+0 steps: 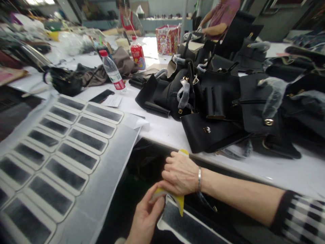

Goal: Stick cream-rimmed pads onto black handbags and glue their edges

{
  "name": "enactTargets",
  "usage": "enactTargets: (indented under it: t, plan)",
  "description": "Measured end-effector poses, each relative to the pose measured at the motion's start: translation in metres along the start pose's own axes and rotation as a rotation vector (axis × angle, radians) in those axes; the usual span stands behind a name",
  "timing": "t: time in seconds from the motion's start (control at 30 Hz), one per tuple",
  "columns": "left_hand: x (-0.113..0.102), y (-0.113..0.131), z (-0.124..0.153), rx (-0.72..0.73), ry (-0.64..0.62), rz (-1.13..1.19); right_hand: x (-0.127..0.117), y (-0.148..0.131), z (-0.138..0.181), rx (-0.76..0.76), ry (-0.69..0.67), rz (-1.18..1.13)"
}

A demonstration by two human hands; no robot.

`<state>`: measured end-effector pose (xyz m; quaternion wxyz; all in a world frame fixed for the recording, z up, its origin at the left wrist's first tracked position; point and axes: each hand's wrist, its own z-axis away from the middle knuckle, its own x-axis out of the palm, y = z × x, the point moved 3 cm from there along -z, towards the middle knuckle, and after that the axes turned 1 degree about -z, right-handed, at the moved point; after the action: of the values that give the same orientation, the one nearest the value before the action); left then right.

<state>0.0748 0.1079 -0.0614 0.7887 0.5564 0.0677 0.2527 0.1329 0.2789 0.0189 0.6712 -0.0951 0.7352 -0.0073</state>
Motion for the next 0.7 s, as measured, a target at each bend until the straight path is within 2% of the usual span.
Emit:
enactTargets:
  t: [0.3, 0.47, 0.7]
  plan:
    - [-0.004, 0.015, 0.002, 0.122, -0.039, -0.344, 0.003, -0.003, 0.008, 0.003, 0.019, 0.007]
    - [-0.004, 0.028, 0.002, 0.226, -0.08, -0.444, 0.006, -0.004, 0.014, 0.024, 0.022, 0.009]
    - [-0.002, 0.035, 0.002, 0.231, -0.149, -0.528, 0.015, -0.012, 0.029, 0.115, -0.017, -0.014]
